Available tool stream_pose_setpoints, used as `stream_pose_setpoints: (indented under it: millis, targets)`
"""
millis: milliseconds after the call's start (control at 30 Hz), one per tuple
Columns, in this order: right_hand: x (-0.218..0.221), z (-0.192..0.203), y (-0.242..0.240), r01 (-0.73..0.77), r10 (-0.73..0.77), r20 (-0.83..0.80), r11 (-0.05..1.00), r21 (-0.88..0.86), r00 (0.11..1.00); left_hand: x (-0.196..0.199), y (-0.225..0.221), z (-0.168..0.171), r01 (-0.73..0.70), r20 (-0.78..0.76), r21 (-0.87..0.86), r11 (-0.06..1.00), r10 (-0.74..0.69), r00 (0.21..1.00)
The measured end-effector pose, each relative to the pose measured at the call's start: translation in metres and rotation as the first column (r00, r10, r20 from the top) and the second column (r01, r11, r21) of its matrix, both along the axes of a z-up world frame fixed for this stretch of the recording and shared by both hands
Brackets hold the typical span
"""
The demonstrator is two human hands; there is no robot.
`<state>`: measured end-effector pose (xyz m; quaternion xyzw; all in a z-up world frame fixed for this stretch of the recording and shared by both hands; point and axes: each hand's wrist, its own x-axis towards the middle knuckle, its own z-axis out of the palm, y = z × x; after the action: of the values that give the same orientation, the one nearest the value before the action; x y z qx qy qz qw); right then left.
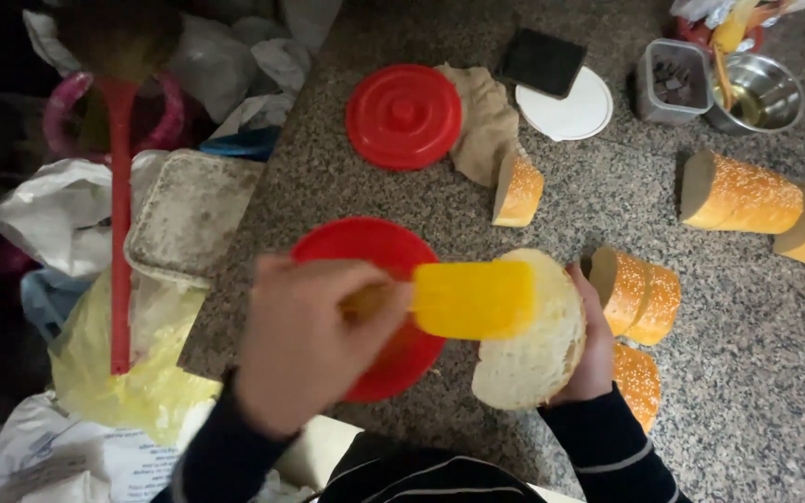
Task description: Spreading a liquid coating onto multiple slices of bread using a spatula in a bakery setting.
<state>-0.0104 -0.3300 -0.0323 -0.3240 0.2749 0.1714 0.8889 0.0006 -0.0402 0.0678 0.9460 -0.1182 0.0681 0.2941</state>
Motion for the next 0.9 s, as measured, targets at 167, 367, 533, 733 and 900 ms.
stream_pose_setpoints:
  millis: [167,367,533,733,900]
  targets:
    - [0.004,-0.006,-0.015,-0.064,0.057,0.129,0.997,0.049,0.990,0.017,0.026,-0.034,-0.024,0.056,0.108,0.994,0.018,0.998]
    - [0.006,-0.043,-0.042,0.038,-0.083,-0.134,0.949,-0.313,0.988,0.007,0.010,-0.081,-0.093,-0.172,0.591,0.801,0.237,0.956]
    - [-0.007,-0.039,-0.035,0.018,-0.053,-0.076,0.918,-0.397,0.996,0.013,-0.029,-0.104,0.136,-0.295,0.684,0.716,0.101,0.950]
    - [-0.007,-0.039,-0.029,-0.003,-0.033,-0.098,0.938,-0.348,0.995,0.021,-0.046,-0.086,0.320,-0.510,0.679,0.661,0.111,0.853]
    - [0.002,-0.003,0.005,-0.032,-0.035,-0.185,0.937,-0.348,0.982,0.016,-0.044,-0.086,0.325,-0.555,0.629,0.706,0.116,0.823]
